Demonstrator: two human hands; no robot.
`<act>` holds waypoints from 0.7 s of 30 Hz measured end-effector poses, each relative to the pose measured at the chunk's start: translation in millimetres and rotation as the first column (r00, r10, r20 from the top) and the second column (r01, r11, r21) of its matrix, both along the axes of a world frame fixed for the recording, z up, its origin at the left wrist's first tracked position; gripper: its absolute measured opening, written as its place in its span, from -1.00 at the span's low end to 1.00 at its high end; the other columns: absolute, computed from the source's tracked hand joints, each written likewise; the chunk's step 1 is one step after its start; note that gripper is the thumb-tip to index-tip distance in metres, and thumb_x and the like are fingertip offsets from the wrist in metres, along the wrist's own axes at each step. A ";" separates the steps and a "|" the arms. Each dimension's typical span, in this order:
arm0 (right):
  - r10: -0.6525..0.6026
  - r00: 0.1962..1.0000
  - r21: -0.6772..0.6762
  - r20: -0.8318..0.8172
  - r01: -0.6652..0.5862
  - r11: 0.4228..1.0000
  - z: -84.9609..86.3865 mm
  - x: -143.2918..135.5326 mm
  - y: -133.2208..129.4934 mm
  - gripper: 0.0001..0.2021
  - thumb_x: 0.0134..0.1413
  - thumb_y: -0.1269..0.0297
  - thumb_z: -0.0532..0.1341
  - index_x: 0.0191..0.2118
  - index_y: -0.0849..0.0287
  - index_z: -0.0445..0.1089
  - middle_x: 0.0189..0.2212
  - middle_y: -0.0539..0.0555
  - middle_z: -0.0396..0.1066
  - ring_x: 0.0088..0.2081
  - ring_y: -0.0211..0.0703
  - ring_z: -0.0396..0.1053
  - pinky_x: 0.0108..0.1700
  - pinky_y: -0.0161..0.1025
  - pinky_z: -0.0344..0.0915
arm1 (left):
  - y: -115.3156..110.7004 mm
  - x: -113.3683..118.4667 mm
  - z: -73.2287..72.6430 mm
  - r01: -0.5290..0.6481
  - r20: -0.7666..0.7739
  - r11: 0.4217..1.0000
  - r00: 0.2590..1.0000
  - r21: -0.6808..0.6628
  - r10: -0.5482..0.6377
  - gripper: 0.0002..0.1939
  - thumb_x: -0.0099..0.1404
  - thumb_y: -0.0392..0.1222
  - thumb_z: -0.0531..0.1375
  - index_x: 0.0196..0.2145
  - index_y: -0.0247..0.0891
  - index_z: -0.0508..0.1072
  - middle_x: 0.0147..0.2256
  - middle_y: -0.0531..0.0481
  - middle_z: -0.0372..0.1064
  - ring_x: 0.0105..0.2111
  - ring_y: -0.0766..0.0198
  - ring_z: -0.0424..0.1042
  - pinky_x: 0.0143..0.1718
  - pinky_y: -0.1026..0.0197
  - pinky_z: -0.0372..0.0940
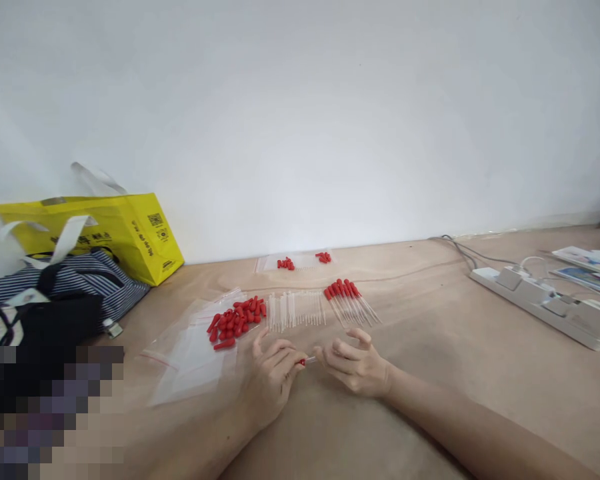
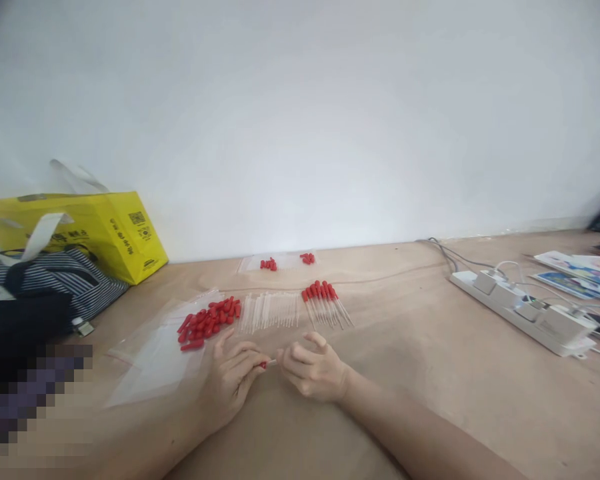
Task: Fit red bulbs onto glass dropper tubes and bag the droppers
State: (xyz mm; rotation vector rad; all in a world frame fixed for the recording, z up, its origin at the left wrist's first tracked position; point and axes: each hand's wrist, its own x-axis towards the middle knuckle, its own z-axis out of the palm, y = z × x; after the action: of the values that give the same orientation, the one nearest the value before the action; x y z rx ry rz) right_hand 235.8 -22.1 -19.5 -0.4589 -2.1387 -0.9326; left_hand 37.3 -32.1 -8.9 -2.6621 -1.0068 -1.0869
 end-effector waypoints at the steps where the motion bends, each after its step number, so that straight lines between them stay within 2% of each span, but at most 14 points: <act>1: -0.004 1.000 0.010 -0.010 0.004 1.000 0.2 0.0 -1.2 -0.74 0.10 0.56 -0.01 -0.34 0.17 0.40 -0.48 -0.08 0.34 -0.32 -0.37 0.15 -0.04 -0.14 -0.12 | 0.0 0.0 0.2 0.001 0.010 1.000 1.000 0.009 -0.001 -0.83 0.21 -0.36 0.01 -0.40 -0.17 0.36 -0.50 0.19 0.42 -0.39 0.34 0.39 0.09 0.00 -0.32; 8: -0.032 0.999 -0.019 -0.028 0.031 0.999 -0.9 -1.2 -6.5 -0.68 0.15 0.53 -0.08 -0.33 0.15 0.39 -0.49 -0.08 0.37 -0.35 -0.36 0.15 -0.08 -0.18 -0.12 | -1.7 -1.0 2.7 0.023 0.057 0.997 0.998 0.073 -0.027 -0.86 0.18 -0.37 0.06 -0.40 -0.17 0.37 -0.54 0.22 0.42 -0.45 0.36 0.39 0.09 0.00 -0.30; 13: -0.014 0.996 -0.178 -0.083 -0.001 0.984 -6.4 -5.9 -4.4 -0.76 0.10 0.52 -0.06 -0.33 0.22 0.34 -0.58 -0.08 0.33 -0.44 -0.35 0.10 -0.08 -0.13 -0.17 | -4.0 0.8 2.3 0.032 0.074 0.994 0.996 0.103 -0.040 -0.87 0.20 -0.33 0.05 -0.43 -0.20 0.37 -0.56 0.18 0.41 -0.47 0.35 0.38 0.08 -0.03 -0.27; 21: -0.019 0.991 -0.414 -0.130 -0.037 0.910 -2.8 -17.5 -6.5 -0.85 -0.07 0.52 -0.01 -0.49 0.22 0.26 -0.65 -0.06 0.21 -0.46 -0.29 0.05 -0.17 -0.13 -0.15 | -6.1 1.8 3.1 0.013 0.013 0.998 1.000 0.054 -0.013 -0.81 0.22 -0.33 0.00 -0.49 -0.22 0.35 -0.56 0.15 0.40 -0.43 0.33 0.38 0.08 -0.03 -0.27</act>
State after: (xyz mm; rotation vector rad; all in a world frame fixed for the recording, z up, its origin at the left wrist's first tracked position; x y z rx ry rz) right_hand 218.2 -28.5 -22.2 -0.6983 -2.2133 -0.4181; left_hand 39.0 -38.2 -5.8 -2.6264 -0.9499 -1.1188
